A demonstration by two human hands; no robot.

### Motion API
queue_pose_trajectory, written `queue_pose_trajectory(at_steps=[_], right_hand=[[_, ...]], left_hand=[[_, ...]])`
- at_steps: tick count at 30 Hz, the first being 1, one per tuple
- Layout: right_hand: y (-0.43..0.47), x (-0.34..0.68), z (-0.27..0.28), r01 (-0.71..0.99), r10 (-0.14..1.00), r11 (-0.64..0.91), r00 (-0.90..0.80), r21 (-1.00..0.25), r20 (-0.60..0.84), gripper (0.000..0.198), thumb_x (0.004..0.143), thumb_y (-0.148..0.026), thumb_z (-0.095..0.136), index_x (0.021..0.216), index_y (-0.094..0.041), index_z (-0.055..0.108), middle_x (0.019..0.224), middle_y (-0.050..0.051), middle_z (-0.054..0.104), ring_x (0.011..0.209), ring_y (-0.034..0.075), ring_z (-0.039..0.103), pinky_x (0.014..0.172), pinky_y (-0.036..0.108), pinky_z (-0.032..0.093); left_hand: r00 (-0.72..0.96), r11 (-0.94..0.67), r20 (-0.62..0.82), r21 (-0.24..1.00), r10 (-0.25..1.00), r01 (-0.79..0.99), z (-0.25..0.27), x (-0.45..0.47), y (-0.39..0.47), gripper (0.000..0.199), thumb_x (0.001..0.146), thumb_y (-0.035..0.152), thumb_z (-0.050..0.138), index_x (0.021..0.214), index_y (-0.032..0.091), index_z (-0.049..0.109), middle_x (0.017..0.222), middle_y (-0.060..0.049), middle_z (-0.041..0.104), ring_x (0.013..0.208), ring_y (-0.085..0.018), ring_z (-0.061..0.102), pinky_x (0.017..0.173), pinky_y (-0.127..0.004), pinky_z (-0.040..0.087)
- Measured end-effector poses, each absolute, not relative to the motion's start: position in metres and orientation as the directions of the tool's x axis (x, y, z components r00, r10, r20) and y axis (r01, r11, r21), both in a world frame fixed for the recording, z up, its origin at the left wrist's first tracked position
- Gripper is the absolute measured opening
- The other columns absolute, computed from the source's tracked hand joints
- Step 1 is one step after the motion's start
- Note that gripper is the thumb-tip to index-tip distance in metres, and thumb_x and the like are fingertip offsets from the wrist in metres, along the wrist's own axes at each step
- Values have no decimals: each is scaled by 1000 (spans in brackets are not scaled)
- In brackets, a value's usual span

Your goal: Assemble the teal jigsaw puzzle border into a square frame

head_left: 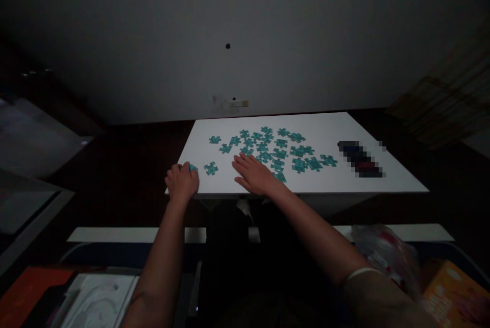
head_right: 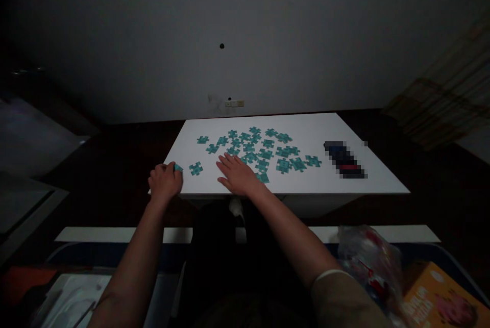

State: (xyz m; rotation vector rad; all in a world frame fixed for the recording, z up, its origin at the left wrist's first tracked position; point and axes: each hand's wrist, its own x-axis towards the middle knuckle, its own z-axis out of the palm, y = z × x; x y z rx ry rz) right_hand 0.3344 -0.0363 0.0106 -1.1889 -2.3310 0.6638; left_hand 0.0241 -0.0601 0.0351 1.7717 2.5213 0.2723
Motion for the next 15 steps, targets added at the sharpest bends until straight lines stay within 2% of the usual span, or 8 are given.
queue_pose_trajectory(at_steps=[3, 5, 7, 9, 11, 15], right_hand=[[-63, 361, 13, 694, 852, 505, -494, -513, 171, 76, 118, -36, 80, 192, -47, 72, 208, -1, 53, 203, 43, 31, 168, 71, 25], [-84, 384, 10, 825, 923, 379, -370, -419, 107, 81, 122, -49, 75, 201, -45, 60, 213, -2, 43, 206, 43, 19, 169, 71, 19], [-100, 410, 6, 934, 983, 184, -180, -307, 43, 89, 123, -64, 69, 207, -41, 50, 217, 0, 34, 206, 48, 11, 168, 74, 16], [-108, 437, 1, 976, 1000, -13, 12, -218, -4, 98, 122, -76, 66, 210, -40, 43, 218, 4, 30, 205, 55, 10, 166, 81, 18], [-108, 463, -6, 976, 989, -147, 144, -163, -33, 105, 120, -85, 64, 211, -39, 40, 219, 9, 28, 203, 60, 12, 162, 87, 21], [-94, 499, -15, 951, 962, -272, 266, -145, -61, 116, 117, -96, 60, 213, -34, 36, 220, 18, 24, 201, 65, 18, 158, 91, 24]], left_hand=[[-292, 264, 186, 160, 938, 951, 32, 32, -60, 70, 122, 29, 53, 185, 1, 67, 191, -40, 60, 175, -56, 59, 144, -70, 53], [-203, 154, 227, 215, 953, 964, 28, 44, -57, 72, 123, 32, 56, 188, 4, 65, 195, -37, 59, 184, -53, 55, 151, -67, 50], [-83, 28, 194, 270, 977, 962, 23, 62, -49, 74, 124, 39, 61, 191, 7, 63, 202, -34, 54, 192, -51, 49, 157, -65, 44], [5, -37, 109, 294, 994, 955, 18, 83, -39, 83, 127, 48, 62, 198, 5, 55, 210, -37, 40, 199, -54, 39, 163, -69, 33], [26, -30, 16, 321, 1000, 947, 14, 103, -28, 92, 129, 59, 62, 202, 5, 48, 213, -38, 30, 201, -58, 32, 164, -76, 25], [65, -42, -57, 341, 996, 939, 11, 135, -10, 97, 125, 73, 69, 207, 27, 48, 217, -24, 31, 204, -55, 26, 163, -82, 21]])
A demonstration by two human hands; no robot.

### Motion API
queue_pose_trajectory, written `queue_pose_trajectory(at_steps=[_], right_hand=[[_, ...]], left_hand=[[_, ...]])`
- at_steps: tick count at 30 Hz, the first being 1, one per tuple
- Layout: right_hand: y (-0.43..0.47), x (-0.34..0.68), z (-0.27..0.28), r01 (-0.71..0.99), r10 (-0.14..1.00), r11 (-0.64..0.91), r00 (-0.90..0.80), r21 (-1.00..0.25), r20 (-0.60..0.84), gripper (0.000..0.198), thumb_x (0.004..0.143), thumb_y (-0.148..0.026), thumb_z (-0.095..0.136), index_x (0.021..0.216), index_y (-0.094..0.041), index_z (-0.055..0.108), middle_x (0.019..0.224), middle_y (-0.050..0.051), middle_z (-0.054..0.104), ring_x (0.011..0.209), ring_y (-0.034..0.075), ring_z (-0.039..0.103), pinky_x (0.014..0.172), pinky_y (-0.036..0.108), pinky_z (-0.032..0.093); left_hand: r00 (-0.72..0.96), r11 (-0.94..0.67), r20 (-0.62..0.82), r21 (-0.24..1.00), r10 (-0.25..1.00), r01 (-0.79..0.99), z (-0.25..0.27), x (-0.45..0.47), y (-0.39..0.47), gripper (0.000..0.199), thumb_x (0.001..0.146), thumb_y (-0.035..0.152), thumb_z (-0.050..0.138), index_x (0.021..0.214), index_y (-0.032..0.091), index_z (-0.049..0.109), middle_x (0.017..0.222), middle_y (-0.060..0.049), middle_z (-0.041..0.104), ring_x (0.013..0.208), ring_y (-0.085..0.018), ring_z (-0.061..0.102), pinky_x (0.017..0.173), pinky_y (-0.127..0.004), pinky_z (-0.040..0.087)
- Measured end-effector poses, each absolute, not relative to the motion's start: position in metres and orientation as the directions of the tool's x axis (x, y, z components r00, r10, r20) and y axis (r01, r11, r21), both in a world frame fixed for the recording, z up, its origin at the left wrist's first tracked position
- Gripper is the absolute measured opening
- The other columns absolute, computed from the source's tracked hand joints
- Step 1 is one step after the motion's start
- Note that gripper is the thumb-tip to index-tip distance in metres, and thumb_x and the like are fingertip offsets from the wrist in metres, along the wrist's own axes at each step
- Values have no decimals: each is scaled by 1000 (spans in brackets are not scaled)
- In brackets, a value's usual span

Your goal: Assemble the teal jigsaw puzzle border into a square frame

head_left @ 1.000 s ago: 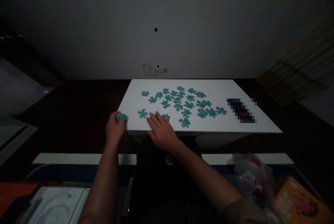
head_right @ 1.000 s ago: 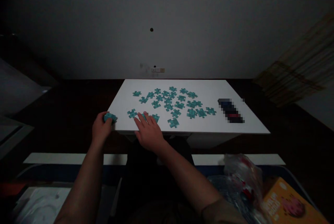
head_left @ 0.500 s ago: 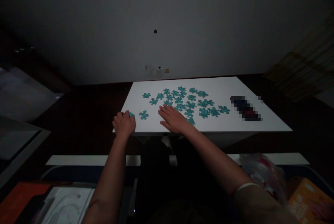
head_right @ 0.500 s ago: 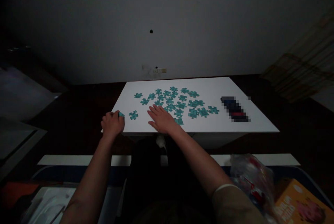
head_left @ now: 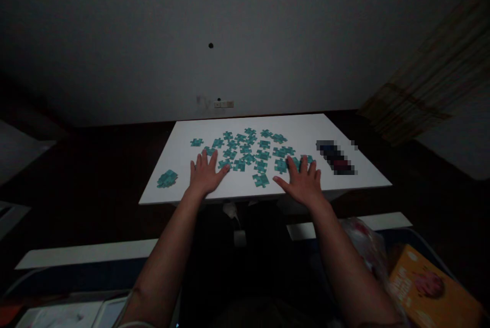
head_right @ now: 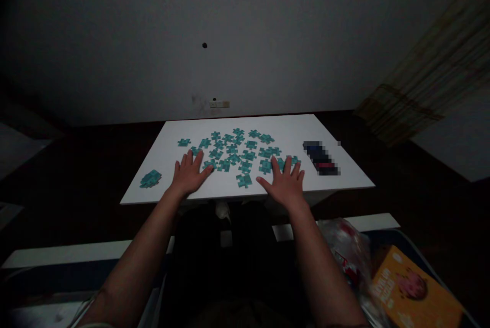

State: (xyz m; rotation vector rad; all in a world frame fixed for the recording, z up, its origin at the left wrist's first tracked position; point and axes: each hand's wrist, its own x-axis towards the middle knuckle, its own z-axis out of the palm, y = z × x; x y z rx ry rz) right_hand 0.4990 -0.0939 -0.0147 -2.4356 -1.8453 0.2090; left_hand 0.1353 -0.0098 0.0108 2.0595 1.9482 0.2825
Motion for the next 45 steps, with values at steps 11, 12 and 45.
queue_pose_trajectory(at_steps=[11, 12, 45], right_hand=[[-30, 499, -6, 964, 983, -176, 161, -200, -91, 112, 120, -96, 63, 211, -34, 41, 220, 17, 23, 204, 61, 12, 162, 83, 18], [-26, 499, -5, 965, 984, -170, 155, -198, -91, 111, 121, -95, 63, 211, -34, 42, 220, 18, 24, 204, 61, 13, 162, 82, 18], [-37, 469, -37, 867, 906, 403, -334, -292, 258, 70, 116, -51, 92, 182, -30, 81, 195, 23, 68, 188, 54, 57, 148, 83, 53]], left_hand=[[198, -164, -107, 262, 974, 951, 8, 202, 13, 103, 123, 86, 63, 209, 31, 46, 220, -18, 23, 206, -56, 14, 165, -81, 13], [197, -164, -103, 261, 975, 951, 8, 206, 15, 103, 123, 86, 61, 209, 32, 45, 219, -17, 25, 206, -57, 15, 164, -82, 14], [157, -139, -62, 228, 986, 964, -2, 167, 81, 91, 134, 67, 32, 207, 13, 44, 219, -22, 26, 206, -49, 19, 166, -71, 20]])
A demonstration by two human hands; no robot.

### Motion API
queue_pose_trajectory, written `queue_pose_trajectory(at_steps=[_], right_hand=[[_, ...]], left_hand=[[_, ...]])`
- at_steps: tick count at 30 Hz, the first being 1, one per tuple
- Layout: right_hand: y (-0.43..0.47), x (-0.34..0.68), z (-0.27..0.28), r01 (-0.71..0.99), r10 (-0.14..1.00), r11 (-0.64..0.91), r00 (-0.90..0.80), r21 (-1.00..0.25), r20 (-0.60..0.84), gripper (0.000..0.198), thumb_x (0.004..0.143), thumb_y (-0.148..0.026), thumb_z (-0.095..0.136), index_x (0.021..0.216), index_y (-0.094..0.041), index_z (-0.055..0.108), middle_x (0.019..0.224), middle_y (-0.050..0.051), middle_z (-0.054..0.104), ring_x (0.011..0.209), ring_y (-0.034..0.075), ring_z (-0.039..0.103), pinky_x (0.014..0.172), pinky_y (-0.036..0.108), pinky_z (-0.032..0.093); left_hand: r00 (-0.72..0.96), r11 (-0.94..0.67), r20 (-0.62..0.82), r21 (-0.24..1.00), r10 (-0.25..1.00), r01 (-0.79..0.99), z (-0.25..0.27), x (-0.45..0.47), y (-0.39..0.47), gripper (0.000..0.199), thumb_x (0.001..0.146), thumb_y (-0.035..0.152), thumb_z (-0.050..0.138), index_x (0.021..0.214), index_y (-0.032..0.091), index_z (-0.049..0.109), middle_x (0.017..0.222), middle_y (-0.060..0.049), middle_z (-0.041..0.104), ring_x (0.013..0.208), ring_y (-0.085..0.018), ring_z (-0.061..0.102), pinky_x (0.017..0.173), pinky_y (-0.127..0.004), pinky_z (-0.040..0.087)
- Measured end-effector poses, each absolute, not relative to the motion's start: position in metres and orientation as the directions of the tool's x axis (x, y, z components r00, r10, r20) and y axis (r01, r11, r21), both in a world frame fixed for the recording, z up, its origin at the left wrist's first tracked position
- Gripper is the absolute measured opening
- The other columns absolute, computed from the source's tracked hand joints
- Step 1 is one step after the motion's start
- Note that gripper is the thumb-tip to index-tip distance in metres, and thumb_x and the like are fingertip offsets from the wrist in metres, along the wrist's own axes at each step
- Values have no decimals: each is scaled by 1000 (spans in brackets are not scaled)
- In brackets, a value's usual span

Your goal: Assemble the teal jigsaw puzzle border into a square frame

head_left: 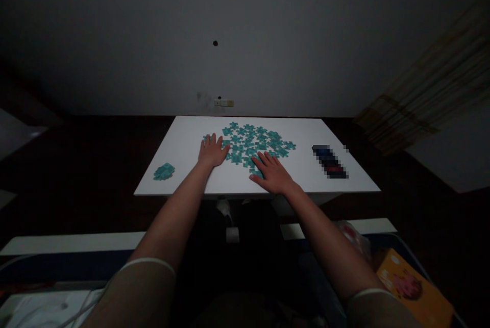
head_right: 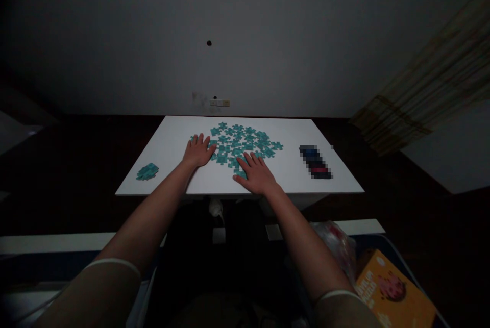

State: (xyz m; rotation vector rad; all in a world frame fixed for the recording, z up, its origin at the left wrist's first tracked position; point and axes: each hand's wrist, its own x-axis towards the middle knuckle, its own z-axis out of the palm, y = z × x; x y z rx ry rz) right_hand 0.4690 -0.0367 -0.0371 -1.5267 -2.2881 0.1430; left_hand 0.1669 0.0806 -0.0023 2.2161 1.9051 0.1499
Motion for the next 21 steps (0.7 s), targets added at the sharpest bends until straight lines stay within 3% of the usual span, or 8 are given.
queue_pose_trajectory(at_steps=[7, 12, 16, 21], right_hand=[[-53, 475, -26, 837, 851, 456, -312, -301, 422, 56, 118, -41, 78, 171, -26, 87, 185, 23, 77, 179, 48, 68, 147, 77, 58], [-94, 475, -31, 837, 861, 468, -361, -282, 358, 53, 122, -41, 68, 167, -24, 89, 178, 23, 83, 172, 45, 76, 148, 73, 59], [-120, 464, -37, 867, 880, 434, -349, -244, 323, 60, 123, -41, 70, 179, -25, 82, 188, 20, 76, 182, 46, 67, 153, 70, 53], [-128, 426, -42, 907, 896, 365, -280, -212, 344, 61, 127, -42, 64, 183, -22, 79, 195, 20, 69, 194, 52, 49, 157, 76, 46]], left_hand=[[223, -231, 62, 343, 973, 910, -4, 161, 48, 85, 135, 50, 40, 207, 6, 34, 219, -26, 22, 207, -45, 18, 165, -66, 27], [380, -380, 67, 320, 923, 868, -14, 152, -11, 91, 129, 49, 62, 206, 7, 36, 217, -26, 28, 207, -46, 20, 165, -67, 31], [382, -370, 25, 312, 924, 875, -14, 150, -53, 91, 129, 51, 59, 207, 11, 37, 219, -21, 26, 207, -44, 21, 167, -65, 29], [347, -345, 49, 300, 937, 889, -11, 153, -74, 84, 130, 55, 62, 206, 22, 48, 217, -16, 35, 204, -43, 32, 167, -63, 32]])
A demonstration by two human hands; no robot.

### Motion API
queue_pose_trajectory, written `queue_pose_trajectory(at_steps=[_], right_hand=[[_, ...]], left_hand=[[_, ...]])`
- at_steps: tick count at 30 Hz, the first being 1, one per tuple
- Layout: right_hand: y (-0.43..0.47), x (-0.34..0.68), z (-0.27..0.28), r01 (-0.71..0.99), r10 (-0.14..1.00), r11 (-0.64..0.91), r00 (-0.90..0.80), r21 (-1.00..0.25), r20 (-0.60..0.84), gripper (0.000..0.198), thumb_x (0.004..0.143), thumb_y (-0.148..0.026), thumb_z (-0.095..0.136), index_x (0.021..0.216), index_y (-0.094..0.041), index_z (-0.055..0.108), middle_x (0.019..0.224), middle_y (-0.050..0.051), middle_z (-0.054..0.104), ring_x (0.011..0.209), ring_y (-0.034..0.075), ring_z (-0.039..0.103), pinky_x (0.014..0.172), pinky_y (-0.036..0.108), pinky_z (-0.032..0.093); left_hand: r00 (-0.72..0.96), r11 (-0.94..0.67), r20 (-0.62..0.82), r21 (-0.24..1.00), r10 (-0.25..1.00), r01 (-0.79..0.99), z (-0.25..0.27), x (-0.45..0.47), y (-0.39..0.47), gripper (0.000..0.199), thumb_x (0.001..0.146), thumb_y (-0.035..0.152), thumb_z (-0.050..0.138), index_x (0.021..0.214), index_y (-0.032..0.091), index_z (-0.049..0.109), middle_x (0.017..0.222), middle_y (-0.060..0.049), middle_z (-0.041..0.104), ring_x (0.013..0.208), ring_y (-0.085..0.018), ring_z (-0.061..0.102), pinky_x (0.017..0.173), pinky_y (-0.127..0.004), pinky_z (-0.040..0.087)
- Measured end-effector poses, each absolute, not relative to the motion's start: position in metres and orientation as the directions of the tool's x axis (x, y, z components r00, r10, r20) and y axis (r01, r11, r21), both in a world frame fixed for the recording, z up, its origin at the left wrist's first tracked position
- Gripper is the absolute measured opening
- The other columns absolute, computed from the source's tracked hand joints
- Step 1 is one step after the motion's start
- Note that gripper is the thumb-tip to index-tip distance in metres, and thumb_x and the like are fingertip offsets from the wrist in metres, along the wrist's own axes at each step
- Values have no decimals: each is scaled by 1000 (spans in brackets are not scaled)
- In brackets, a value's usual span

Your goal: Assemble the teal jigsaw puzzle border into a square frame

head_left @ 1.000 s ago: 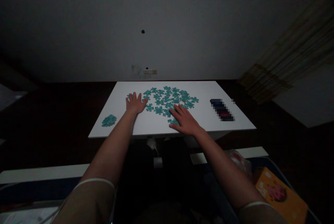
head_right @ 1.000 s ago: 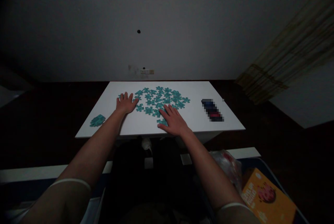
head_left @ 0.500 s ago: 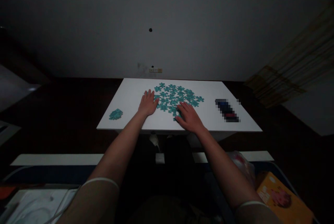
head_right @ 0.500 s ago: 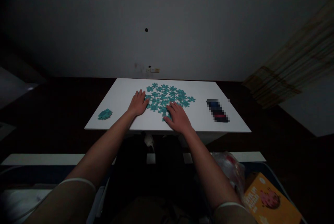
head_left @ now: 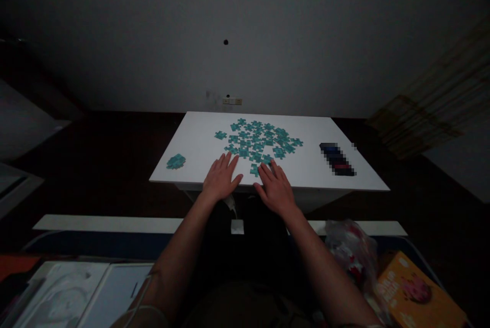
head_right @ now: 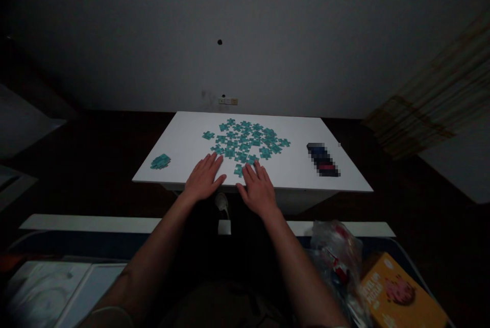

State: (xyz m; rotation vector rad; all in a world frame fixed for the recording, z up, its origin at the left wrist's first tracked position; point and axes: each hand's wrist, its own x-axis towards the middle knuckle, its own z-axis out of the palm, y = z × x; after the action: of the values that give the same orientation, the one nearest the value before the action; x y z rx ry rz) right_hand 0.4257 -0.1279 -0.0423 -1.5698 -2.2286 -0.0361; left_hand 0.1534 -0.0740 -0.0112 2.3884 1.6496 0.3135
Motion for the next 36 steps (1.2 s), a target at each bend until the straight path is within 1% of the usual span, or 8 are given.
queue_pose_trajectory(at_steps=[3, 9, 13, 16, 20, 24, 30, 36], right_hand=[[-127, 390, -45, 893, 884, 395, -305, -217, 355, 64, 127, -42, 65, 185, -17, 76, 199, 24, 63, 194, 55, 48, 155, 79, 47], [-110, 361, -36, 824, 851, 494, -393, -278, 349, 63, 124, -31, 64, 184, -20, 75, 197, 23, 67, 190, 48, 56, 156, 75, 49], [-92, 378, -30, 880, 897, 362, -238, -309, 372, 67, 123, -42, 66, 187, -21, 73, 192, 26, 71, 190, 54, 54, 150, 85, 51], [-97, 389, -36, 881, 888, 373, -249, -290, 386, 65, 123, -47, 69, 182, -24, 77, 183, 25, 79, 187, 56, 56, 149, 88, 51], [-124, 400, -52, 873, 876, 396, -267, -283, 401, 59, 124, -43, 66, 177, -23, 81, 185, 25, 77, 178, 53, 68, 146, 80, 57], [-141, 417, -62, 854, 867, 410, -258, -319, 426, 45, 123, -30, 65, 158, -26, 92, 170, 23, 88, 164, 48, 80, 140, 73, 66], [-137, 433, -60, 789, 867, 458, -297, -408, 400, 38, 122, -27, 65, 125, -37, 102, 142, 14, 100, 142, 43, 92, 128, 66, 76], [-132, 407, -48, 761, 892, 417, -240, -496, 383, 45, 127, -32, 58, 132, -37, 103, 145, 13, 99, 142, 39, 94, 130, 62, 77]], left_hand=[[416, -430, 114, 309, 902, 848, -13, 149, -78, 78, 127, 54, 71, 200, 30, 60, 215, -9, 42, 202, -41, 39, 165, -61, 39], [425, -474, 210, 372, 880, 798, -26, 126, -88, 55, 125, 39, 68, 177, 39, 84, 188, -3, 79, 182, -32, 69, 158, -59, 52], [353, -416, 225, 388, 908, 823, -28, 116, -92, 45, 126, 40, 68, 163, 42, 93, 185, -2, 81, 180, -33, 70, 155, -58, 55], [301, -370, 226, 390, 926, 844, -27, 117, -92, 43, 125, 39, 69, 159, 38, 95, 182, -6, 82, 172, -35, 75, 148, -57, 62], [271, -352, 245, 400, 931, 846, -28, 126, -97, 41, 124, 30, 68, 152, 34, 97, 163, -11, 89, 156, -36, 80, 136, -54, 68], [259, -356, 264, 451, 929, 818, -31, 139, -105, 38, 122, 21, 67, 145, 28, 97, 158, -12, 92, 154, -35, 82, 136, -54, 66], [217, -332, 276, 500, 936, 800, -38, 155, -111, 45, 124, 25, 64, 163, 25, 87, 163, -15, 93, 154, -37, 87, 138, -59, 68], [186, -310, 281, 510, 942, 802, -42, 155, -115, 58, 125, 28, 62, 181, 22, 74, 181, -19, 83, 168, -38, 80, 145, -59, 66]])
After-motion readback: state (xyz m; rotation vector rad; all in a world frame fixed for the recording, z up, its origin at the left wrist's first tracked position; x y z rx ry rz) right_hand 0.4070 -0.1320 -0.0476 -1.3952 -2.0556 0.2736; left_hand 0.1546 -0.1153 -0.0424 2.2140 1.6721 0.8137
